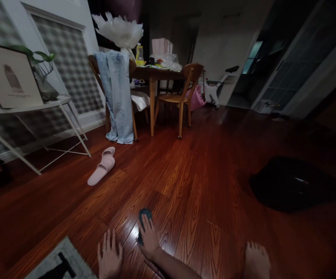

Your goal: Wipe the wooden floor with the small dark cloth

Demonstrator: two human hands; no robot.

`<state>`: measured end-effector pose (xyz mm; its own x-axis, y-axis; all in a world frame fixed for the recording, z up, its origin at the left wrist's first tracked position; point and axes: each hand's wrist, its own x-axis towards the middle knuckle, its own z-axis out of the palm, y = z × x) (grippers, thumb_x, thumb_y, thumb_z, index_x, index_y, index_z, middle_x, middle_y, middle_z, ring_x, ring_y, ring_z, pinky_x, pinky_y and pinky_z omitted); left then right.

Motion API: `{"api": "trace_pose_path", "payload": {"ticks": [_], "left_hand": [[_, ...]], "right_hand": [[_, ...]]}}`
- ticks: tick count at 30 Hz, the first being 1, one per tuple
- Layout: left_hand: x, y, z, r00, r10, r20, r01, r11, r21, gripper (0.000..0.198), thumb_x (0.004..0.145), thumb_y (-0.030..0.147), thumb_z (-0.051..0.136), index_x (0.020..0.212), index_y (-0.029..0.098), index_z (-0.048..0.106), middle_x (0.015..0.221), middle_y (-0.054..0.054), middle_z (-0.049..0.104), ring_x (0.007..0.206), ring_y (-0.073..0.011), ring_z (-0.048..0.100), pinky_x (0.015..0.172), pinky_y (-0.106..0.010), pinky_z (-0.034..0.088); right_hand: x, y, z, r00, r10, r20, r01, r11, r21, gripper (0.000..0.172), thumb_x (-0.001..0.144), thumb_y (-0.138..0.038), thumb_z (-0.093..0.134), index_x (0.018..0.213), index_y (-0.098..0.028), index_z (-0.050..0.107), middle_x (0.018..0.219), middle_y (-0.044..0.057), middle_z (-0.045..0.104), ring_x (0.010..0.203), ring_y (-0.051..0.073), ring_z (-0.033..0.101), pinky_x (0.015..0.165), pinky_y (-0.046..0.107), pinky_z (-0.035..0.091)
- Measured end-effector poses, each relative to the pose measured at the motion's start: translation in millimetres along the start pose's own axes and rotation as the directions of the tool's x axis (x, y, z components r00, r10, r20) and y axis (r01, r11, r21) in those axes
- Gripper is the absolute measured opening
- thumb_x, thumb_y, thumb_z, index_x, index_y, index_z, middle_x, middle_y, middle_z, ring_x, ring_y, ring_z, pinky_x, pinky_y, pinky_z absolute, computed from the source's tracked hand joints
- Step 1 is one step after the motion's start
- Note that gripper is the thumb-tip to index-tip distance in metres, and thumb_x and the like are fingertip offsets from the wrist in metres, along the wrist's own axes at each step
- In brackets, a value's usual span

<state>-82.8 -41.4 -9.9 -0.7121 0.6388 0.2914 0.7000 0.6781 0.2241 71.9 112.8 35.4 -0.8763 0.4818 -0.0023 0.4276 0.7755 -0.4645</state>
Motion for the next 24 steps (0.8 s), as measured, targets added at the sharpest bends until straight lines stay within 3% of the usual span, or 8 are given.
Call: {"api": "trace_pose_path", "payload": {"ticks": [3, 6, 10, 13, 16, 19, 21, 24], "left_hand": [[0, 0, 1.1, 1.0, 0.004, 0.001, -0.004, 1.0, -0.001, 0.068, 0.093, 0.039, 0.03, 0.157, 0.017, 0.038, 0.16, -0.015, 0.051, 0.153, -0.0257, 0.039, 0.129, -0.052, 0.02], [0, 2, -0.6, 1.0, 0.005, -0.014, -0.005, 1.0, 0.011, 0.068, 0.094, 0.038, 0.028, 0.156, 0.015, 0.041, 0.16, -0.015, 0.052, 0.151, -0.026, 0.041, 0.129, -0.052, 0.021], [0, 5, -4.7, 1.0, 0.003, -0.019, -0.003, 1.0, 0.015, 0.068, 0.094, 0.037, 0.026, 0.154, 0.013, 0.044, 0.159, -0.016, 0.052, 0.151, -0.026, 0.042, 0.13, -0.052, 0.02], [0, 6, -5.8, 1.0, -0.007, 0.001, 0.007, 1.0, 0.02, 0.068, 0.093, 0.038, 0.026, 0.153, 0.013, 0.047, 0.159, -0.015, 0.053, 0.151, -0.0257, 0.042, 0.13, -0.052, 0.018], [0, 5, -4.3, 1.0, -0.018, 0.022, 0.017, 0.999, 0.029, 0.068, 0.092, 0.038, 0.027, 0.152, 0.014, 0.048, 0.158, -0.014, 0.054, 0.15, -0.0254, 0.043, 0.13, -0.051, 0.018], [0, 3, -1.5, 1.0, -0.011, 0.028, 0.011, 1.0, 0.029, 0.069, 0.091, 0.039, 0.028, 0.153, 0.015, 0.046, 0.158, -0.014, 0.054, 0.15, -0.026, 0.043, 0.13, -0.053, 0.018], [0, 2, 0.1, 1.0, -0.008, 0.028, 0.008, 1.0, 0.023, 0.069, 0.091, 0.039, 0.028, 0.155, 0.016, 0.044, 0.158, -0.013, 0.055, 0.151, -0.0253, 0.043, 0.13, -0.053, 0.018], [1, 1, 0.8, 1.0, -0.009, 0.024, 0.009, 1.0, 0.01, 0.069, 0.091, 0.039, 0.029, 0.154, 0.017, 0.046, 0.158, -0.012, 0.054, 0.151, -0.0245, 0.042, 0.13, -0.052, 0.017]], "right_hand": [[-2, -15, -3, 0.972, -0.209, 0.103, 0.202, 0.976, 0.078, 0.084, 0.095, -0.042, 0.059, 0.167, -0.027, 0.017, 0.175, 0.009, 0.013, 0.161, 0.026, 0.012, 0.13, 0.051, 0.02], [4, 5, -19, 0.951, -0.256, 0.172, 0.236, 0.963, 0.126, 0.085, 0.089, -0.047, 0.066, 0.164, -0.033, 0.028, 0.174, 0.005, 0.019, 0.16, 0.024, 0.017, 0.131, 0.047, 0.017], [9, 66, -54, 0.993, 0.056, 0.106, -0.06, 0.998, 0.036, 0.089, 0.077, -0.032, 0.069, 0.16, -0.028, 0.039, 0.172, 0.007, 0.027, 0.159, 0.028, 0.022, 0.131, 0.045, 0.016], [-4, 119, -85, 0.949, 0.312, -0.047, -0.313, 0.949, -0.022, 0.075, 0.09, -0.029, 0.047, 0.163, -0.016, 0.033, 0.173, 0.014, 0.022, 0.161, 0.029, 0.015, 0.131, 0.05, 0.014], [-32, 170, -102, 0.825, 0.528, -0.203, -0.543, 0.839, -0.025, 0.069, 0.097, -0.03, 0.027, 0.162, -0.006, 0.031, 0.172, 0.022, 0.022, 0.16, 0.032, 0.016, 0.128, 0.058, 0.016], [-61, 206, -97, 0.598, 0.67, -0.439, -0.718, 0.691, 0.076, 0.07, 0.096, -0.036, 0.024, 0.16, -0.009, 0.036, 0.169, 0.022, 0.029, 0.16, 0.032, 0.02, 0.126, 0.06, 0.019], [-71, 216, -86, 0.466, 0.677, -0.569, -0.749, 0.645, 0.154, 0.071, 0.095, -0.039, 0.025, 0.159, -0.011, 0.037, 0.168, 0.021, 0.031, 0.16, 0.032, 0.02, 0.125, 0.06, 0.02], [-67, 204, -70, 0.357, 0.693, -0.627, -0.78, 0.59, 0.208, 0.074, 0.094, -0.038, 0.024, 0.16, -0.006, 0.032, 0.168, 0.026, 0.029, 0.16, 0.035, 0.016, 0.124, 0.064, 0.021]]}}
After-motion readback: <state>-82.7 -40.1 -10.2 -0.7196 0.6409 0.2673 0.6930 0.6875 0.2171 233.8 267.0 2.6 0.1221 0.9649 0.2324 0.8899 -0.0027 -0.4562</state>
